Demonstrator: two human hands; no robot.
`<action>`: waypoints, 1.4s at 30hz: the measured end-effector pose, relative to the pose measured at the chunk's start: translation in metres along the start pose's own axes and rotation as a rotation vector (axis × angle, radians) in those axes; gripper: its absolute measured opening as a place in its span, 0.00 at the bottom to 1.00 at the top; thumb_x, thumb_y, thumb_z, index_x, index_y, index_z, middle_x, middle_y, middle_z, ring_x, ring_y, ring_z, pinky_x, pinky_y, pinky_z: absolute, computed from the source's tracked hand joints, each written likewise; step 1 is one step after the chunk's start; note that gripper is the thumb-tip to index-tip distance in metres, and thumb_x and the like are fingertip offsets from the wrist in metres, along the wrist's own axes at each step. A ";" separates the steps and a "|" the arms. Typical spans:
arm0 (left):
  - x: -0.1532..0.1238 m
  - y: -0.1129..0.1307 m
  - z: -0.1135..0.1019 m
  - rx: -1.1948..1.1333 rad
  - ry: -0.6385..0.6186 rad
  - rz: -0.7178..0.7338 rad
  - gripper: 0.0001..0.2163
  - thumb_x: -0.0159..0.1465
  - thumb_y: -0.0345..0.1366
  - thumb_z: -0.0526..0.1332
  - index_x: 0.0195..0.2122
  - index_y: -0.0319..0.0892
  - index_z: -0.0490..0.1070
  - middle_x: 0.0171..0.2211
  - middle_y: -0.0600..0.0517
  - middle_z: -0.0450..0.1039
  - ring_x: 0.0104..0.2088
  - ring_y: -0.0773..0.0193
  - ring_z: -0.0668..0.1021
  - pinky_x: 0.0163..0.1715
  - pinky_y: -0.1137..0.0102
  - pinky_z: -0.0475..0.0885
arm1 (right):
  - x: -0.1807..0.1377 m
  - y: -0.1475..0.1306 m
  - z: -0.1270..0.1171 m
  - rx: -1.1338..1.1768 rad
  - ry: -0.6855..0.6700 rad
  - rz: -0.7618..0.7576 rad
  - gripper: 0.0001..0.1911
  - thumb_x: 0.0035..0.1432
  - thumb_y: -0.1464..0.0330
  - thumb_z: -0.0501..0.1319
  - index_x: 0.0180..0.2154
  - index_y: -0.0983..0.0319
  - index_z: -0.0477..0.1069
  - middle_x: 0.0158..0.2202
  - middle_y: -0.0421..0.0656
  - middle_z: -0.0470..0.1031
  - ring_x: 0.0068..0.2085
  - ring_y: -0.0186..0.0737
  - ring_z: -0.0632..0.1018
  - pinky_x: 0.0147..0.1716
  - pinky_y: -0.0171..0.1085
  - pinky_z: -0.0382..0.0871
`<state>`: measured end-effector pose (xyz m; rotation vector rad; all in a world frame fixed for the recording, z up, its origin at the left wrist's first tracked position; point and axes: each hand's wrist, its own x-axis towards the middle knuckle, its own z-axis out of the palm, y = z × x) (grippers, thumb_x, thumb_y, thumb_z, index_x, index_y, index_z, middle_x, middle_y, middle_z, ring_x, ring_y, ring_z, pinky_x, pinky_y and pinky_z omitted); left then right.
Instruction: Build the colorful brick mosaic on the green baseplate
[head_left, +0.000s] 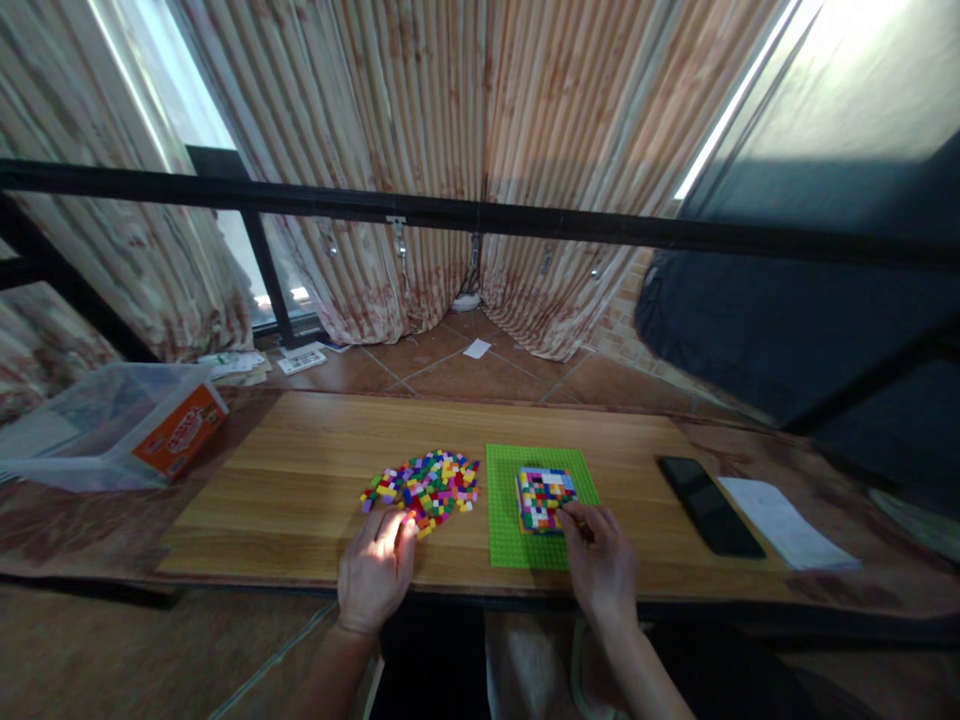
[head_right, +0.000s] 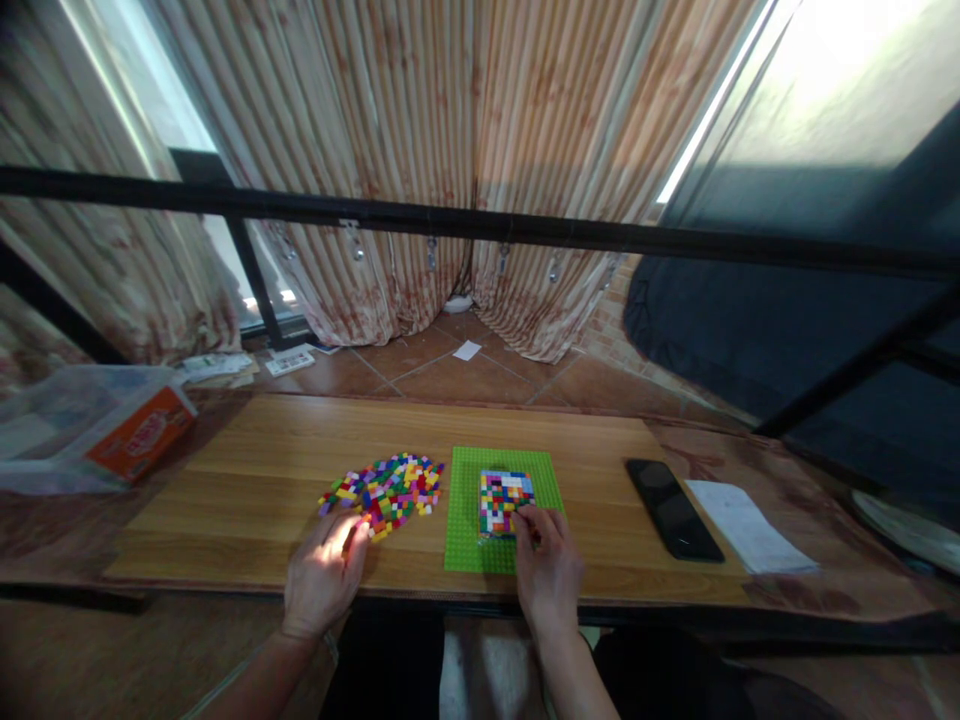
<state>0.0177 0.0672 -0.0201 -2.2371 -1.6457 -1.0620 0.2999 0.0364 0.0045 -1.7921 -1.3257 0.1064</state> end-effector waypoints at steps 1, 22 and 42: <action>0.000 0.000 0.000 0.006 0.005 0.005 0.08 0.66 0.37 0.54 0.38 0.41 0.71 0.38 0.47 0.77 0.40 0.58 0.78 0.41 0.66 0.73 | 0.000 0.001 0.000 0.005 -0.001 -0.011 0.16 0.60 0.57 0.55 0.33 0.59 0.76 0.33 0.44 0.76 0.30 0.37 0.75 0.31 0.37 0.67; 0.002 0.003 -0.002 0.012 0.027 0.016 0.08 0.66 0.37 0.54 0.38 0.42 0.71 0.37 0.47 0.77 0.39 0.59 0.79 0.40 0.67 0.73 | -0.019 0.007 0.002 -0.280 0.034 -0.212 0.18 0.66 0.60 0.51 0.47 0.60 0.75 0.41 0.49 0.73 0.39 0.40 0.76 0.35 0.37 0.70; -0.001 0.000 0.001 -0.015 0.000 -0.015 0.09 0.66 0.37 0.54 0.41 0.41 0.72 0.39 0.46 0.78 0.41 0.56 0.79 0.42 0.64 0.74 | -0.023 0.000 -0.015 0.161 0.012 0.031 0.17 0.63 0.59 0.54 0.48 0.60 0.71 0.40 0.46 0.74 0.35 0.38 0.75 0.36 0.39 0.71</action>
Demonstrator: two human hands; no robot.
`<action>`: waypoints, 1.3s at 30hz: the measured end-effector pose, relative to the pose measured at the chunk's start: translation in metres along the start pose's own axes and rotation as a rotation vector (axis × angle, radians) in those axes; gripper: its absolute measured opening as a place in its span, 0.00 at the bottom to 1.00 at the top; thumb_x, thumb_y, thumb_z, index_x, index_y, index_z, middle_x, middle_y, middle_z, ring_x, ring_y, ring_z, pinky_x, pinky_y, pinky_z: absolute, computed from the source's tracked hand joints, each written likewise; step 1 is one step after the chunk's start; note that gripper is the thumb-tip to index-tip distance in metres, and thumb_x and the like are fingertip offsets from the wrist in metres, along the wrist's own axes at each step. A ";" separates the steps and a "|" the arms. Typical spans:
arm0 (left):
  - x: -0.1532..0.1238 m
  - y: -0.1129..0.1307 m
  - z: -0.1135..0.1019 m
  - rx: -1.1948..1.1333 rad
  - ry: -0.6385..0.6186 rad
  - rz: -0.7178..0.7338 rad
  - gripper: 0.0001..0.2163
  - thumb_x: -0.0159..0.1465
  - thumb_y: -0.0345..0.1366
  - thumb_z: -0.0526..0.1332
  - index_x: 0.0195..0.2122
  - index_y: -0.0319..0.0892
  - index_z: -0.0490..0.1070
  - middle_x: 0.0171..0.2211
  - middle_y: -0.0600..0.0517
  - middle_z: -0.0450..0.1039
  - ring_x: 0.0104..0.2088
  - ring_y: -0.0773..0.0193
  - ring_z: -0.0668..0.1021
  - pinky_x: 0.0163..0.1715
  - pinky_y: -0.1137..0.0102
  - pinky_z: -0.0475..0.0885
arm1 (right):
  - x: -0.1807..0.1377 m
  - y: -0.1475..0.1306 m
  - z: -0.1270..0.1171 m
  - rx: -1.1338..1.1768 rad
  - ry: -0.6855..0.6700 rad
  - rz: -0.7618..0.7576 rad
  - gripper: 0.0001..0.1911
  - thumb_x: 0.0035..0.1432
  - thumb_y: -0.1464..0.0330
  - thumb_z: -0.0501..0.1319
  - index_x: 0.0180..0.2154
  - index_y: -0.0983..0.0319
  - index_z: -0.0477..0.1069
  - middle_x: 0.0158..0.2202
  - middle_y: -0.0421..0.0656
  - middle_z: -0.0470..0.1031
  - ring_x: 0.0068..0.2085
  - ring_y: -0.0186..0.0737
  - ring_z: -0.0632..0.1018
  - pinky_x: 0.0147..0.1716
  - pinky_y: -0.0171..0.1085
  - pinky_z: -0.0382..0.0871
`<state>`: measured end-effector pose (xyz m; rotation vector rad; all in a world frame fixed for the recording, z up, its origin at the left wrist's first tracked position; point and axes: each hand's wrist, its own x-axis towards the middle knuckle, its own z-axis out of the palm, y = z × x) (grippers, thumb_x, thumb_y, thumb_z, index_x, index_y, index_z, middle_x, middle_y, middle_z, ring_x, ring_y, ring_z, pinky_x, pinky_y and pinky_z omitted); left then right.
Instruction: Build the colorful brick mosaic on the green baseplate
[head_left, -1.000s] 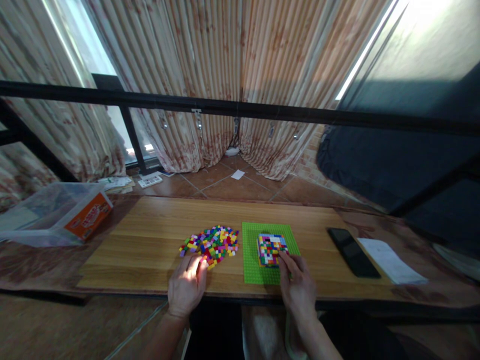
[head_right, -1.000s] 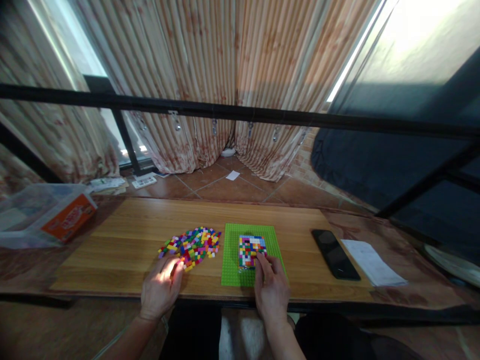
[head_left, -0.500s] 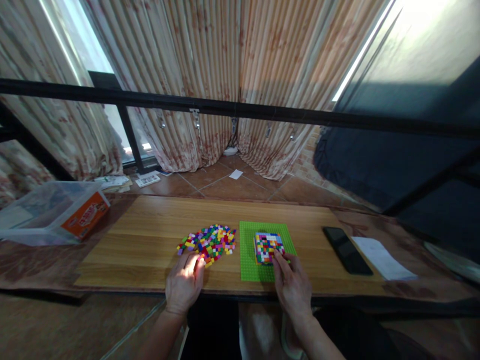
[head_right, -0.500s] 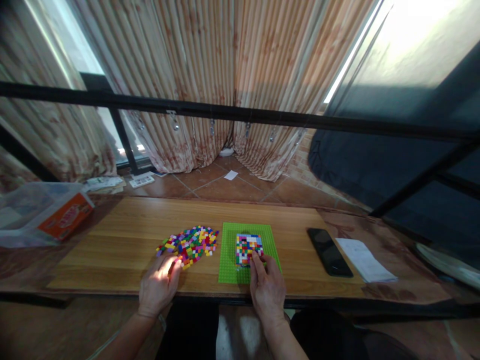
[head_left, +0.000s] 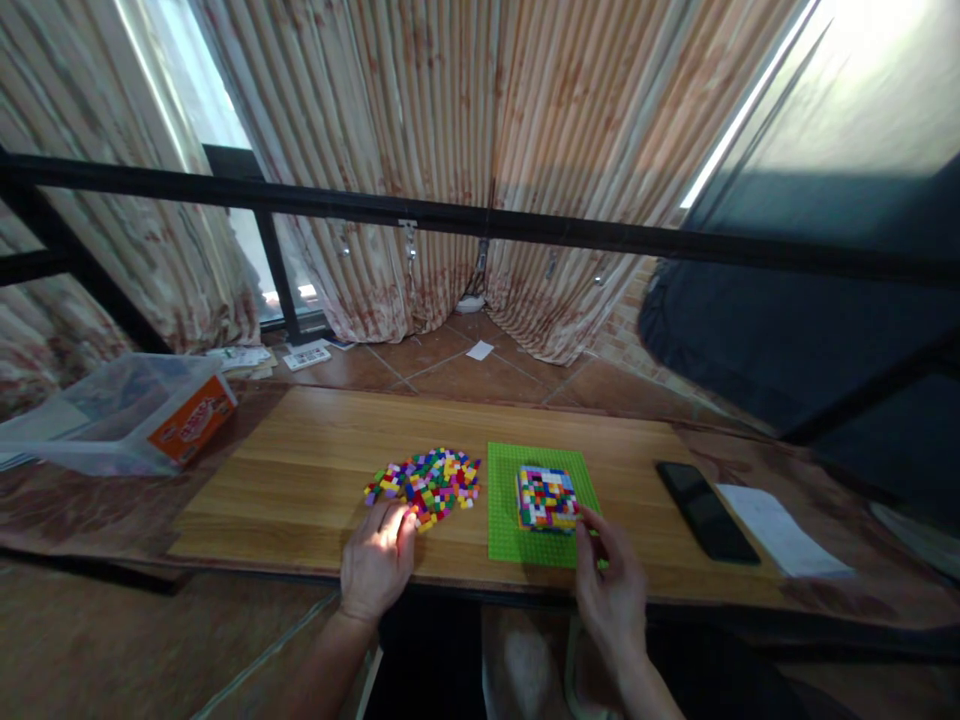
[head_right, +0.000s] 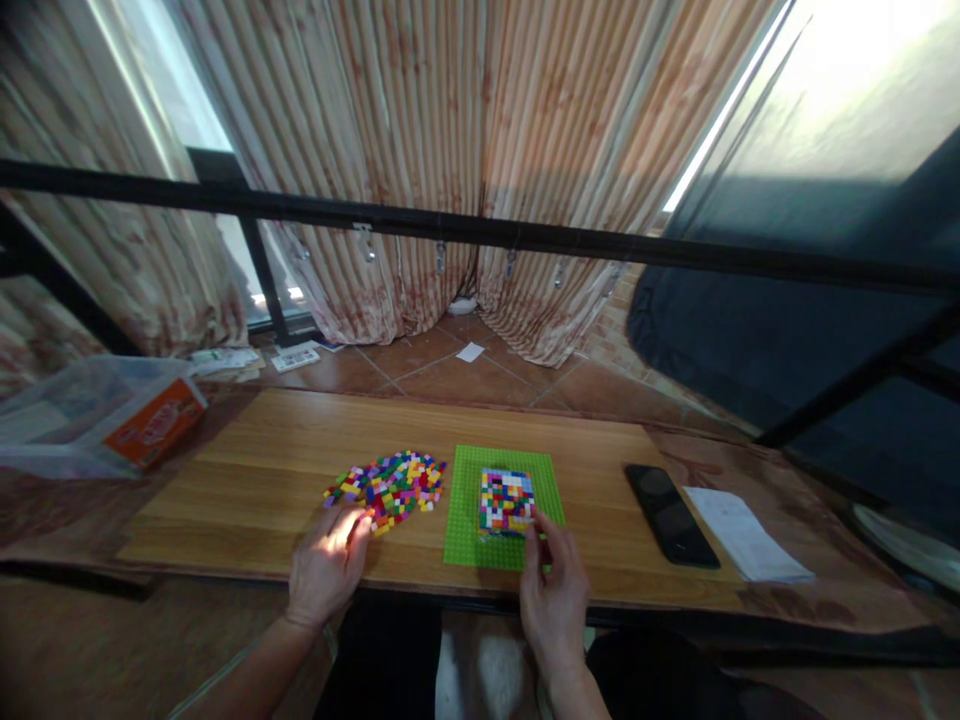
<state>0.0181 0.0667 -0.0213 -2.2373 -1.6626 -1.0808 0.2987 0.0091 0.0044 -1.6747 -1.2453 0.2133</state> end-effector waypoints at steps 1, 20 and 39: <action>0.000 0.000 0.000 -0.004 -0.002 -0.004 0.09 0.66 0.37 0.54 0.40 0.41 0.72 0.39 0.47 0.78 0.41 0.56 0.79 0.42 0.63 0.74 | -0.004 -0.005 0.003 0.026 -0.010 -0.032 0.15 0.63 0.60 0.54 0.46 0.60 0.72 0.41 0.46 0.74 0.38 0.39 0.76 0.39 0.39 0.71; -0.002 0.000 -0.005 -0.125 -0.060 -0.006 0.12 0.68 0.34 0.51 0.47 0.42 0.70 0.42 0.48 0.77 0.43 0.61 0.79 0.44 0.68 0.75 | -0.023 -0.089 0.126 0.025 -0.517 -0.362 0.14 0.65 0.70 0.51 0.47 0.59 0.72 0.40 0.44 0.75 0.40 0.39 0.77 0.41 0.37 0.71; -0.006 -0.002 0.000 -0.115 -0.014 -0.017 0.10 0.67 0.36 0.53 0.43 0.42 0.72 0.40 0.48 0.79 0.40 0.62 0.80 0.42 0.69 0.75 | -0.037 -0.090 0.111 0.112 -0.408 -0.227 0.15 0.67 0.67 0.49 0.43 0.60 0.74 0.40 0.46 0.76 0.40 0.39 0.77 0.42 0.38 0.71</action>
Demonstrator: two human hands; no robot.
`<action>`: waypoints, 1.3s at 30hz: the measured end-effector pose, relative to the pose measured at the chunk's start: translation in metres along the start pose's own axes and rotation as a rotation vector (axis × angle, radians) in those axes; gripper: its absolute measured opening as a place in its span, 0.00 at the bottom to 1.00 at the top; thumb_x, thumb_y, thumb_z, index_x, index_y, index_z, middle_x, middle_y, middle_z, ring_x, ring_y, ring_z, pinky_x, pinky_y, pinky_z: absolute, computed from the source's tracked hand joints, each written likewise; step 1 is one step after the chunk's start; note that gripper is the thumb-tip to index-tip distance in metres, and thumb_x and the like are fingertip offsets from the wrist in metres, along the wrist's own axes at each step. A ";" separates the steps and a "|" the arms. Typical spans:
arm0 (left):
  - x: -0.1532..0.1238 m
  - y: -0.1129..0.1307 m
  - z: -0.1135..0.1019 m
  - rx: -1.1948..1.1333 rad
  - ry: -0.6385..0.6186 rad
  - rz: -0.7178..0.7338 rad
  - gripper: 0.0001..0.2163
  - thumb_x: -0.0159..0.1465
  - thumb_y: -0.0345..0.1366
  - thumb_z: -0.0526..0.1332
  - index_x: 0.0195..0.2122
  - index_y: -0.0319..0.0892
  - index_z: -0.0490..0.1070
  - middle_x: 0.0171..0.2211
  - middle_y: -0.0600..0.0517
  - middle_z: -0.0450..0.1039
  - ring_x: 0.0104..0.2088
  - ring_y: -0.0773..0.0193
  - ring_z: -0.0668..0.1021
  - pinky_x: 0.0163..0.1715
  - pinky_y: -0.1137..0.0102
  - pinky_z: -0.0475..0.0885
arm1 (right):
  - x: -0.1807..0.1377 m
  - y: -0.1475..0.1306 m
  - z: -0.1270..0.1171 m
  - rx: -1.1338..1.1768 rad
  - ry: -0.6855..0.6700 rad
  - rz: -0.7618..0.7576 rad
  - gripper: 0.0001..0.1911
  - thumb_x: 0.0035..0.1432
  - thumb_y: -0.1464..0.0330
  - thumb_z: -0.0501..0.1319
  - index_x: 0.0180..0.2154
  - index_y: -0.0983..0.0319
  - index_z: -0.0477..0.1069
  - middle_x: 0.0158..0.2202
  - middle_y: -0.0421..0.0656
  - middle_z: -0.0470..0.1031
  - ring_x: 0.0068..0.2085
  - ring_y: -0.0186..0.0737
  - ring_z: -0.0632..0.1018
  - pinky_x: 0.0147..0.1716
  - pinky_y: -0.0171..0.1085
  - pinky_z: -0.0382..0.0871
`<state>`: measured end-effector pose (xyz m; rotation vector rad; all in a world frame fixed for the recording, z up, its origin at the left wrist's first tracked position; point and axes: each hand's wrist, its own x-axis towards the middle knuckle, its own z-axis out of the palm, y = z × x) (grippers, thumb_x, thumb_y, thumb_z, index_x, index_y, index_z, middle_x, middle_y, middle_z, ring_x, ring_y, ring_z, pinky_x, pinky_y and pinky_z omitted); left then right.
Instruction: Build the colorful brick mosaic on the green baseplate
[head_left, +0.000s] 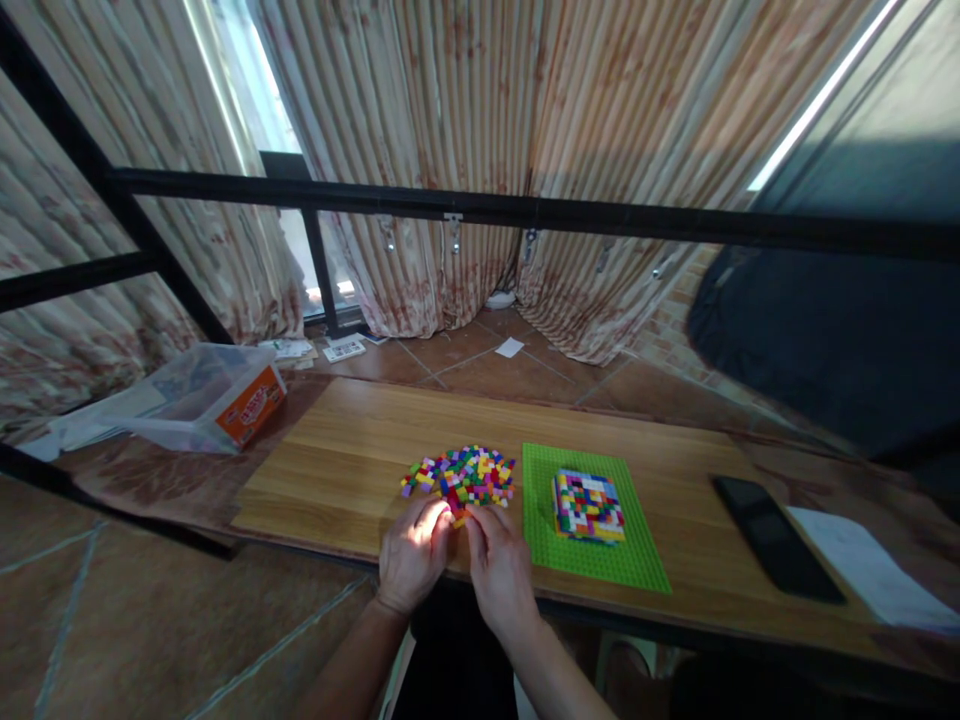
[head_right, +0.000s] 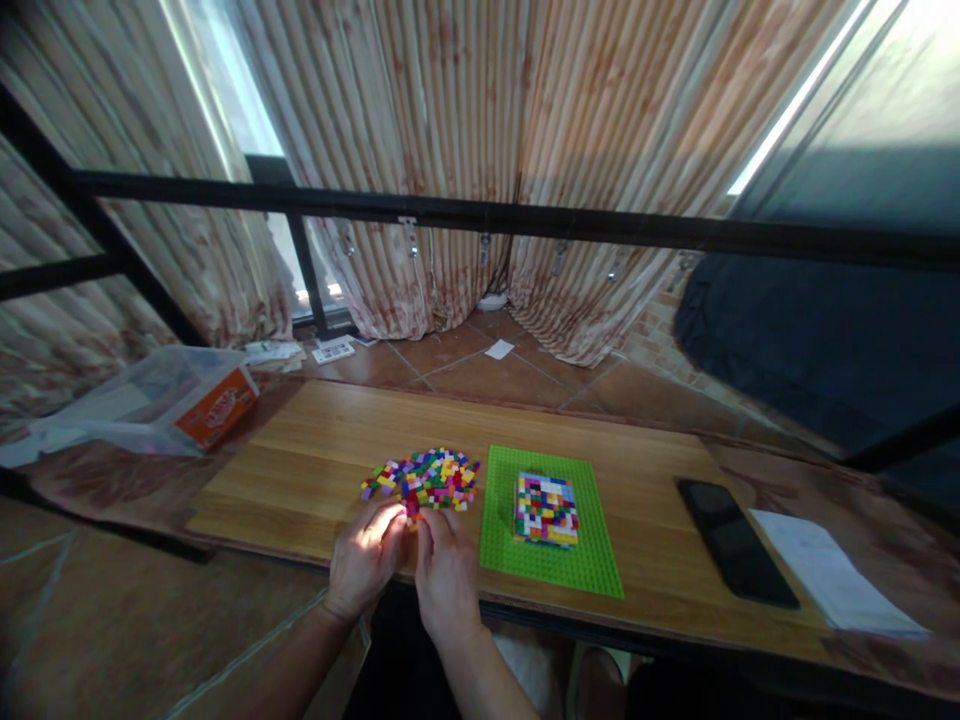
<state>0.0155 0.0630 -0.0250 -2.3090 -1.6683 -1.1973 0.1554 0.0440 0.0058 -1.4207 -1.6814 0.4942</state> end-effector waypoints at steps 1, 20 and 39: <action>0.000 0.000 0.000 0.005 0.000 -0.002 0.09 0.67 0.36 0.53 0.43 0.42 0.72 0.40 0.48 0.79 0.40 0.62 0.80 0.42 0.69 0.75 | -0.003 0.001 -0.006 0.013 0.012 0.004 0.16 0.67 0.67 0.49 0.43 0.60 0.74 0.41 0.46 0.76 0.41 0.39 0.77 0.43 0.38 0.71; 0.002 0.000 0.000 0.040 0.002 0.015 0.10 0.66 0.37 0.55 0.43 0.42 0.73 0.39 0.49 0.79 0.39 0.61 0.80 0.42 0.69 0.74 | -0.009 0.077 -0.123 -0.380 0.233 0.178 0.15 0.62 0.60 0.53 0.36 0.59 0.75 0.39 0.46 0.76 0.37 0.42 0.77 0.36 0.38 0.69; 0.003 0.001 -0.001 0.040 0.011 0.026 0.09 0.66 0.38 0.55 0.41 0.43 0.73 0.37 0.49 0.79 0.37 0.61 0.80 0.39 0.69 0.74 | 0.011 0.074 -0.126 -0.673 0.104 0.062 0.12 0.63 0.65 0.54 0.36 0.57 0.76 0.37 0.43 0.75 0.36 0.39 0.75 0.30 0.34 0.62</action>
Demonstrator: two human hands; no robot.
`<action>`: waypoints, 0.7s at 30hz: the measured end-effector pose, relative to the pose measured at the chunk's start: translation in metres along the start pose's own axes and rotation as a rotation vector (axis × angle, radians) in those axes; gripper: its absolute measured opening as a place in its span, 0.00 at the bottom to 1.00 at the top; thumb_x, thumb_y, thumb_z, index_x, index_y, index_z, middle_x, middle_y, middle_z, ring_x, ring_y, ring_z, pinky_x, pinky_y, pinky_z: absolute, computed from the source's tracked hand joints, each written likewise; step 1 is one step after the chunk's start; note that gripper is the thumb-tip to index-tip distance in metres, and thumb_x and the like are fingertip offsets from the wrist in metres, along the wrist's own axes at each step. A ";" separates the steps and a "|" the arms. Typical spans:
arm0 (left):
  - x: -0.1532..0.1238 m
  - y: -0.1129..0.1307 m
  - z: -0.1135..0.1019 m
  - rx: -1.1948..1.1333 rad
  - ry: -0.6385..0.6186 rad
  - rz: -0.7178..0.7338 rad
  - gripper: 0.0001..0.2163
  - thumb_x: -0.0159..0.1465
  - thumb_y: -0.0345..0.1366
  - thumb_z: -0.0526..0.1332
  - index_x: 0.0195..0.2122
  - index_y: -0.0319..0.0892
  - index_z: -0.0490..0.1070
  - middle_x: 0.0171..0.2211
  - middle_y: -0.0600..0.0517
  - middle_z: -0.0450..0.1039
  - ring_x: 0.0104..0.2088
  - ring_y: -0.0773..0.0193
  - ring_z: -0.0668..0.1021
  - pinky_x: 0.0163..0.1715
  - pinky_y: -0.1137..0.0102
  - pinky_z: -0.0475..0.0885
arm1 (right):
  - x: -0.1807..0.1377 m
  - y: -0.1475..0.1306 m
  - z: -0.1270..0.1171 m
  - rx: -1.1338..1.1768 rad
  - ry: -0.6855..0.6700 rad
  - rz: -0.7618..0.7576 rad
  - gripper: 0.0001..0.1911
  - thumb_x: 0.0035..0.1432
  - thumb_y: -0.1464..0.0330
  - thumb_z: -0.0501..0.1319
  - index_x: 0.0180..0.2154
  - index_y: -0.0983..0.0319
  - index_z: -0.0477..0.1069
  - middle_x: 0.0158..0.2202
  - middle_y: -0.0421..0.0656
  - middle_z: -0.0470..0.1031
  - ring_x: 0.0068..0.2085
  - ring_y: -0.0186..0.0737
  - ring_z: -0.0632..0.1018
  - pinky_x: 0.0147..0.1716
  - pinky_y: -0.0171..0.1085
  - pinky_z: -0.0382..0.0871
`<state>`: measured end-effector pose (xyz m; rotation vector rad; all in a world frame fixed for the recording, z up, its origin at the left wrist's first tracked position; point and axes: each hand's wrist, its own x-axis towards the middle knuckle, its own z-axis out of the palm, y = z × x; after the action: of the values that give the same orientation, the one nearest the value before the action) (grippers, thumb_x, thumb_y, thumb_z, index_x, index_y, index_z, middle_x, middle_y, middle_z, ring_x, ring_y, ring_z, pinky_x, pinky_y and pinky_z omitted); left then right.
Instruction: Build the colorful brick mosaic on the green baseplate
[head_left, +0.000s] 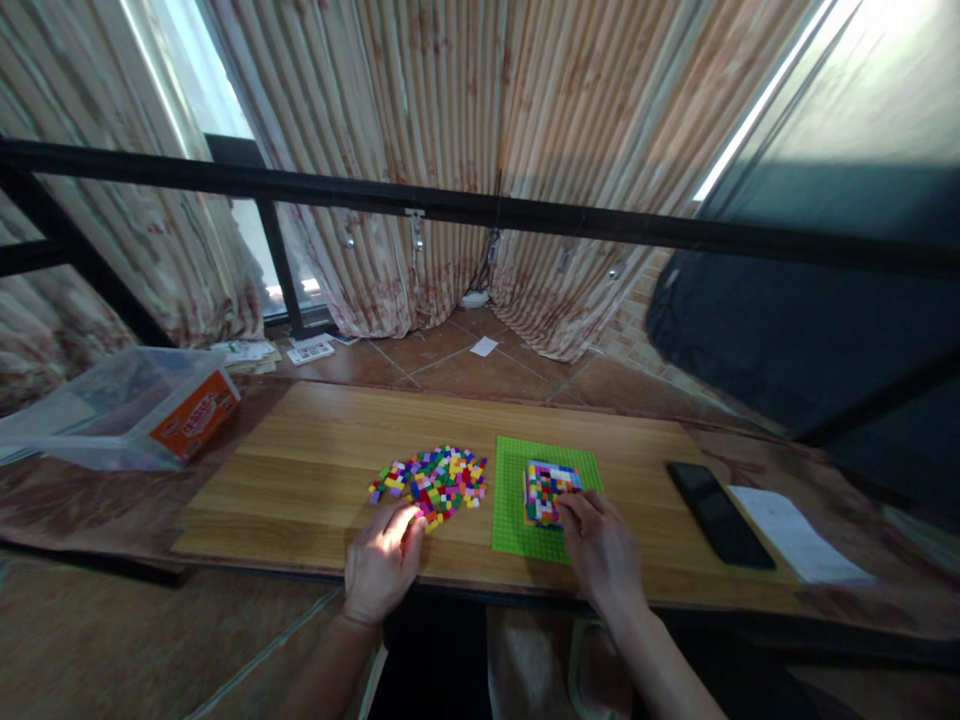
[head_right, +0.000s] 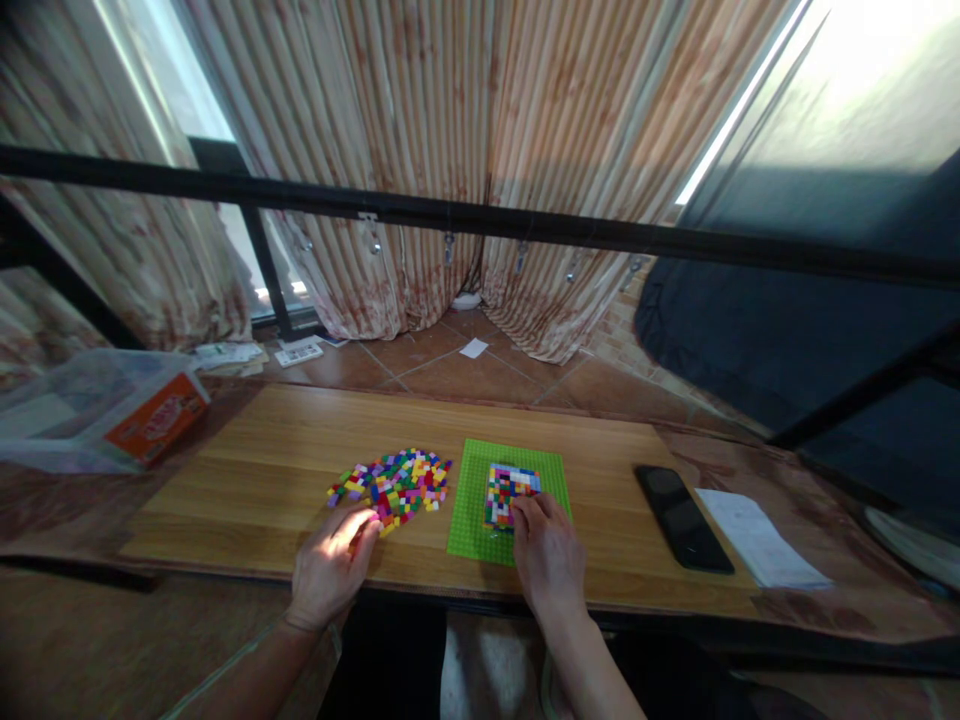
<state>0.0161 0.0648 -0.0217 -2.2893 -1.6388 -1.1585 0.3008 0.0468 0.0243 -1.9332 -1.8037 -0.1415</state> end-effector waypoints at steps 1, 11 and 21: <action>0.000 0.000 0.000 0.000 0.003 0.003 0.09 0.66 0.38 0.55 0.41 0.43 0.73 0.37 0.49 0.79 0.37 0.61 0.80 0.39 0.69 0.74 | -0.001 0.001 0.001 0.000 0.002 -0.011 0.12 0.63 0.65 0.53 0.36 0.57 0.76 0.37 0.43 0.75 0.36 0.39 0.75 0.30 0.34 0.62; -0.003 -0.003 0.003 0.004 -0.012 -0.002 0.09 0.66 0.38 0.56 0.41 0.43 0.73 0.37 0.49 0.79 0.37 0.60 0.80 0.39 0.69 0.73 | 0.008 -0.005 -0.002 -0.145 -0.045 -0.014 0.09 0.61 0.70 0.55 0.31 0.59 0.73 0.34 0.44 0.74 0.34 0.41 0.74 0.30 0.36 0.61; -0.001 -0.001 0.001 0.004 -0.016 -0.003 0.09 0.66 0.38 0.56 0.41 0.43 0.72 0.37 0.49 0.79 0.37 0.60 0.80 0.38 0.69 0.73 | -0.003 0.004 0.004 0.060 0.071 0.066 0.12 0.63 0.66 0.54 0.35 0.59 0.76 0.38 0.43 0.75 0.36 0.38 0.76 0.30 0.34 0.63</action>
<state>0.0152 0.0645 -0.0234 -2.3003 -1.6487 -1.1402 0.3033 0.0455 0.0180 -1.9189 -1.6781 -0.1311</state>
